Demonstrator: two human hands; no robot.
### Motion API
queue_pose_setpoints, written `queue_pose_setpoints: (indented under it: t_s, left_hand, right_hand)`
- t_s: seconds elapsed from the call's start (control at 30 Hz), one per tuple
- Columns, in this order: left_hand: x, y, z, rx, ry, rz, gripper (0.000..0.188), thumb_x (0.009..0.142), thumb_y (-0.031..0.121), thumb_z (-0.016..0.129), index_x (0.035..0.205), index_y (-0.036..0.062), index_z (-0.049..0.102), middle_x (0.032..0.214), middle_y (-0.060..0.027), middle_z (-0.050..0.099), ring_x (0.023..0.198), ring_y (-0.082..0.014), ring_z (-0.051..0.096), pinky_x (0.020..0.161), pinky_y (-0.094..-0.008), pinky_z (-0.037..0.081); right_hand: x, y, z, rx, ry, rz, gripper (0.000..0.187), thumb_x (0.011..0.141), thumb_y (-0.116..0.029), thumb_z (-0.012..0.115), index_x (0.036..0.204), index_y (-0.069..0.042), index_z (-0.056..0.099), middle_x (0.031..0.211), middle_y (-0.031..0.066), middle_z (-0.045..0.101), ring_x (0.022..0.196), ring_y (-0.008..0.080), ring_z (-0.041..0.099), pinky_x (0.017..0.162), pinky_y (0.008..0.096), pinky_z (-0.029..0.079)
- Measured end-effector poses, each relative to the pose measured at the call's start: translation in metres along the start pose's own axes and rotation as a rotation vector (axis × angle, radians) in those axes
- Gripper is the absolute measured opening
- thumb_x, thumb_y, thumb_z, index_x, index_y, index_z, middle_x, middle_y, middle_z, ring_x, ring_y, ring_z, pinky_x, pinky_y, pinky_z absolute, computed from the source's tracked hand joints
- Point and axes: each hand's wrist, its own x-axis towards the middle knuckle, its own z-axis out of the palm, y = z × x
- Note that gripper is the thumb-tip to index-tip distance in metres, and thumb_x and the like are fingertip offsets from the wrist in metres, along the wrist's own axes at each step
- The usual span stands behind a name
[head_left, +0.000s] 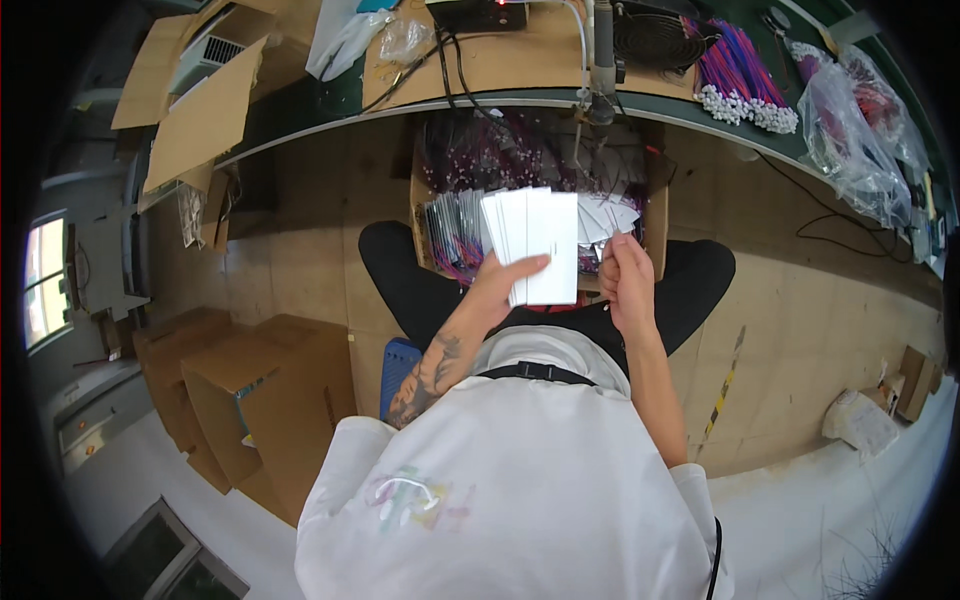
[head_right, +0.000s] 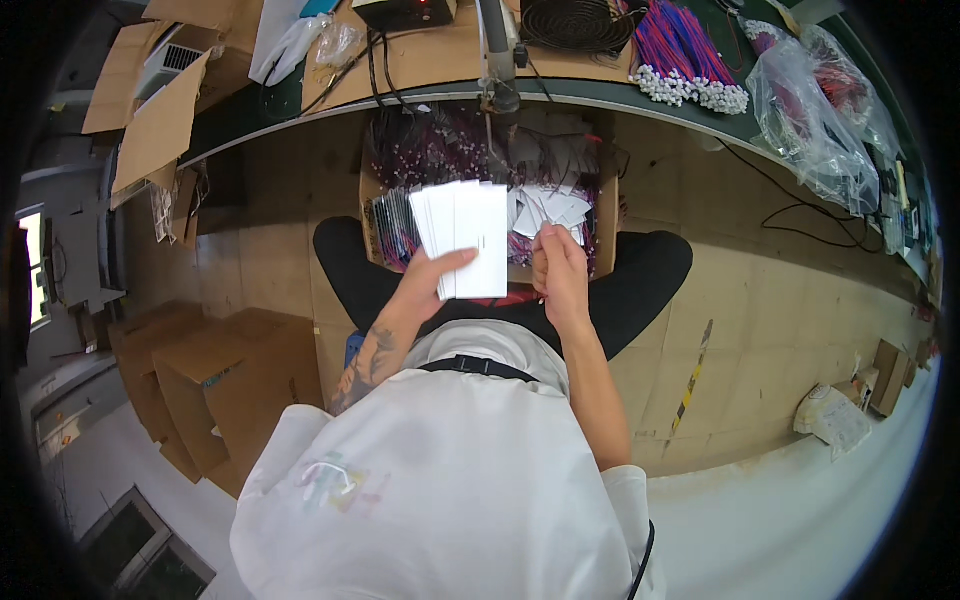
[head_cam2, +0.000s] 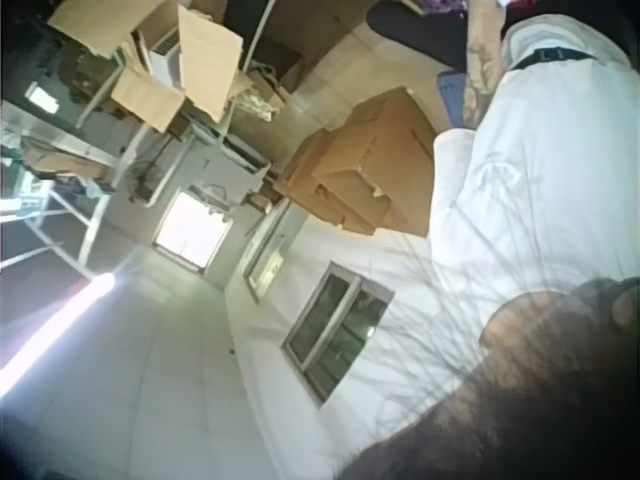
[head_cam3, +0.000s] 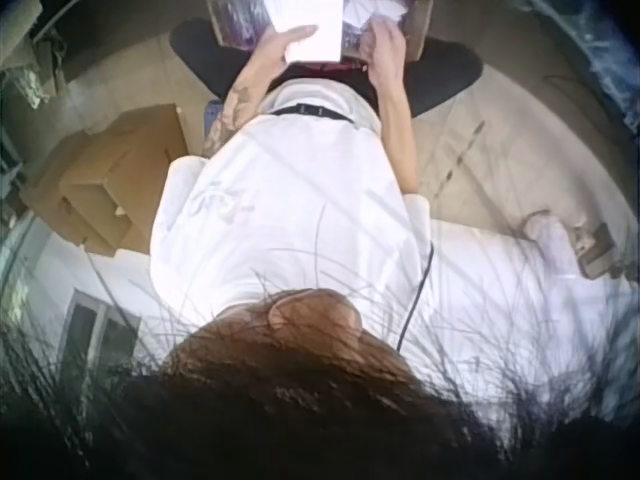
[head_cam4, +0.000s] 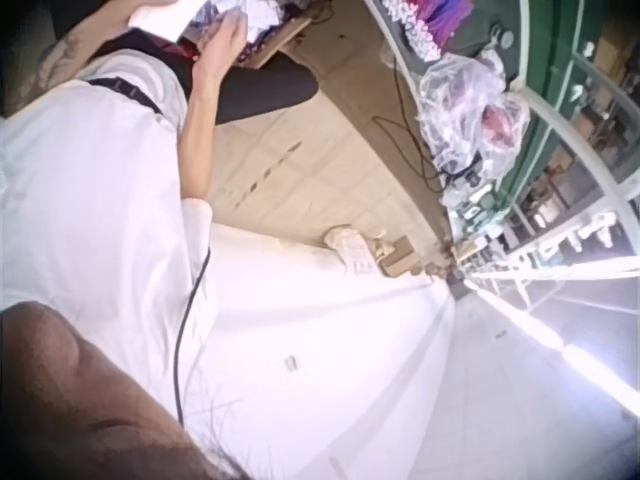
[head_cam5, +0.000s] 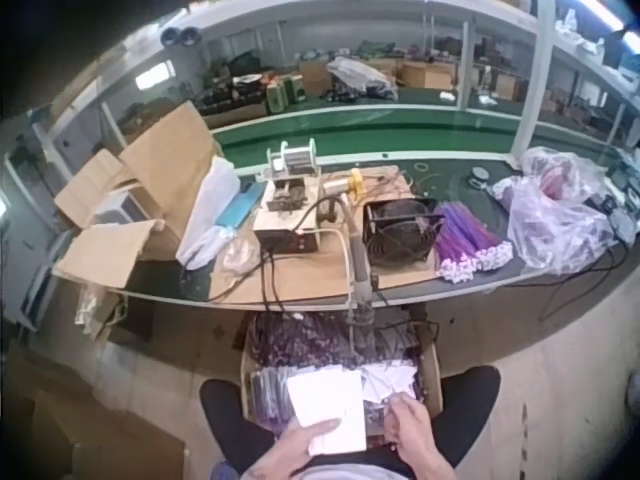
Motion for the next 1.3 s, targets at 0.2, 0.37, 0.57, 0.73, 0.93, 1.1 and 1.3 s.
queue_pose_setpoints:
  t_s: [0.2,0.37,0.57,0.73,0.93,1.1,1.3]
  left_hand:
    - [0.011,0.023,0.026,-0.016,-0.179,0.123,0.049,0.078,0.003,0.062,0.123,-0.0032,0.043,0.113,-0.0146,0.056,0.100,-0.0224,0.059,0.085,-0.0339,0.050]
    - [0.016,0.028,0.038,-0.023,-0.169,0.122,0.047,0.079,0.002,0.060,0.123,-0.0033,0.043,0.112,-0.0146,0.056,0.101,-0.0231,0.059,0.086,-0.0354,0.050]
    - [0.024,0.033,0.051,-0.016,-0.194,0.150,0.045,0.080,0.002,0.060,0.122,-0.0030,0.044,0.111,-0.0138,0.057,0.099,-0.0214,0.060,0.084,-0.0338,0.051]
    - [0.029,0.037,0.053,-0.028,-0.204,0.176,0.042,0.079,0.001,0.060,0.119,-0.0030,0.047,0.108,-0.0133,0.058,0.097,-0.0208,0.060,0.083,-0.0332,0.051]
    - [0.031,0.042,0.059,-0.045,-0.216,0.193,0.040,0.079,0.001,0.061,0.117,-0.0029,0.049,0.107,-0.0127,0.059,0.096,-0.0202,0.061,0.082,-0.0326,0.052]
    - [0.032,0.045,0.060,-0.027,-0.226,0.190,0.040,0.078,0.002,0.061,0.116,-0.0032,0.049,0.106,-0.0126,0.059,0.095,-0.0198,0.061,0.080,-0.0318,0.053]
    - [0.033,0.047,0.062,-0.019,-0.230,0.223,0.040,0.079,0.003,0.062,0.116,-0.0041,0.049,0.104,-0.0132,0.060,0.093,-0.0200,0.062,0.080,-0.0320,0.053]
  right_hand:
    - [-0.004,-0.005,0.013,-0.250,-0.026,-0.172,0.021,0.093,-0.019,0.048,0.074,-0.009,0.047,0.053,-0.0077,0.029,0.044,0.0017,0.023,0.039,0.0198,0.016]
    - [-0.002,-0.022,0.016,-0.302,-0.041,-0.112,0.024,0.091,-0.019,0.053,0.070,-0.008,0.050,0.056,-0.0075,0.036,0.047,0.0005,0.026,0.041,0.0195,0.020]
    - [0.003,-0.033,0.015,-0.204,-0.018,-0.108,0.022,0.088,-0.017,0.056,0.069,-0.008,0.051,0.056,-0.0084,0.035,0.047,0.0000,0.026,0.041,0.0187,0.020]
    - [0.006,-0.041,0.021,-0.203,-0.009,-0.139,0.022,0.088,-0.017,0.055,0.068,-0.008,0.051,0.056,-0.0083,0.036,0.046,0.0001,0.026,0.041,0.0188,0.020]
    - [0.008,-0.049,0.020,-0.215,0.001,-0.140,0.023,0.088,-0.018,0.055,0.068,-0.008,0.051,0.057,-0.0084,0.036,0.047,-0.0002,0.026,0.041,0.0191,0.020]
    - [0.008,-0.050,0.022,-0.172,-0.006,-0.143,0.022,0.088,-0.017,0.056,0.069,-0.009,0.051,0.059,-0.0086,0.037,0.047,-0.0006,0.025,0.042,0.0191,0.019]
    - [0.007,-0.054,0.026,-0.161,0.012,-0.159,0.021,0.088,-0.016,0.056,0.069,-0.009,0.051,0.059,-0.0091,0.036,0.047,-0.0009,0.025,0.042,0.0189,0.018]
